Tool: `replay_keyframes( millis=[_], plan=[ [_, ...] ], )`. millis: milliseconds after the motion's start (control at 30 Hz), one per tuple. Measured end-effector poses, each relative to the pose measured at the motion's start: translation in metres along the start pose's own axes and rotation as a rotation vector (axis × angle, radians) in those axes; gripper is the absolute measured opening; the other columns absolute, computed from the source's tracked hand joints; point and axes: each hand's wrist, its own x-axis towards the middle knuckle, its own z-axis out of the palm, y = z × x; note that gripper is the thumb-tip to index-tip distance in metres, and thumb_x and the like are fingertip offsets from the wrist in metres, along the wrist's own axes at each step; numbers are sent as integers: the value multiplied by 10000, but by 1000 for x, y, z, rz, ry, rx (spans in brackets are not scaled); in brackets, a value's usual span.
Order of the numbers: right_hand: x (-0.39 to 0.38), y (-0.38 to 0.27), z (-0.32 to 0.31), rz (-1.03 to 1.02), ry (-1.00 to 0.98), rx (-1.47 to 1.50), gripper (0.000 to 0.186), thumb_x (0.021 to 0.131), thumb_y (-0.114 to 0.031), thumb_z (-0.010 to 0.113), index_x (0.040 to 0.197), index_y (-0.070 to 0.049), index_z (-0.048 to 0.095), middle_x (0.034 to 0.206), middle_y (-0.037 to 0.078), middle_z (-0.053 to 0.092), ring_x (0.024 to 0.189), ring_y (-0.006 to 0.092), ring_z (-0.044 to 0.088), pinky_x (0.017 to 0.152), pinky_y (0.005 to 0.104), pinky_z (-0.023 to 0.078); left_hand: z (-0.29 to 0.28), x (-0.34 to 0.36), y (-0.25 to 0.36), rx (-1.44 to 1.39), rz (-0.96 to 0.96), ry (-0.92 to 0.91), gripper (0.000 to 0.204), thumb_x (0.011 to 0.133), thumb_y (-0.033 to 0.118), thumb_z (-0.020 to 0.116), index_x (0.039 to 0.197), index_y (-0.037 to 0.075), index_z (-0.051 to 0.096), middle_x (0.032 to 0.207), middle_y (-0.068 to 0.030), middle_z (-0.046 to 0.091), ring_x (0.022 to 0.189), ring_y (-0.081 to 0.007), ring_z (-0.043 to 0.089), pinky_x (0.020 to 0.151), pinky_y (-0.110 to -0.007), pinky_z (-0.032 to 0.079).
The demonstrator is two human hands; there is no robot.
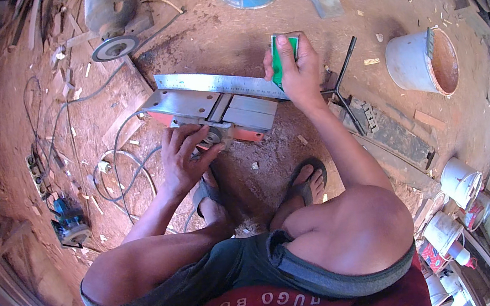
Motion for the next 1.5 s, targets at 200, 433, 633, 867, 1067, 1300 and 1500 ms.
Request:
replay_keyframes(
  millis=[200,433,633,867,1067,1300,1500],
  plan=[
    [3,10,3,-9,-19,2,263,1088,-278,477,1011,-28,450,713,94,605,549,139,580,510,296,499,0,0,-1,-7,-7,3,459,708,274,883,1107,125,713,1076,-31,650,964,-259,594,799,-391,500],
    [-3,16,5,8,-17,74,254,1087,-272,481,1018,-30,448,716,91,604,551,140,584,505,300,503,-1,1,-1,-16,4,-2,473,694,261,892,1101,101,712,1066,-51,653,951,-271,602,791,-398,505],
    [-7,24,4,-21,-13,73,247,1084,-271,487,1018,-36,447,722,93,606,554,143,588,495,303,503,3,0,-2,-18,2,28,457,696,278,887,1084,110,713,1058,-39,648,955,-264,603,782,-398,502],
    [-12,28,1,-58,-22,31,245,1086,-270,483,1021,-38,441,717,91,606,551,141,590,490,298,496,1,1,-1,-11,12,18,457,696,275,888,1084,108,714,1051,-43,647,936,-263,606,774,-394,500],
    [-12,32,1,-59,-21,48,243,1088,-265,477,1021,-35,436,715,91,605,549,141,591,491,298,496,0,1,0,-1,8,7,458,695,270,890,1084,105,714,1053,-42,648,933,-262,601,768,-392,496],
    [-12,31,0,-42,-27,15,230,1098,-282,447,1033,-62,439,720,94,577,563,143,569,521,318,507,0,2,0,-15,8,-1,455,702,267,887,1090,103,714,1053,-41,647,941,-262,597,772,-392,493],
    [-11,30,2,-28,-1,33,231,1088,-251,476,1013,-37,430,706,92,599,536,140,581,492,300,497,-1,1,0,0,6,-10,455,704,269,886,1091,104,715,1057,-38,647,940,-256,593,782,-388,490]
  ],
)
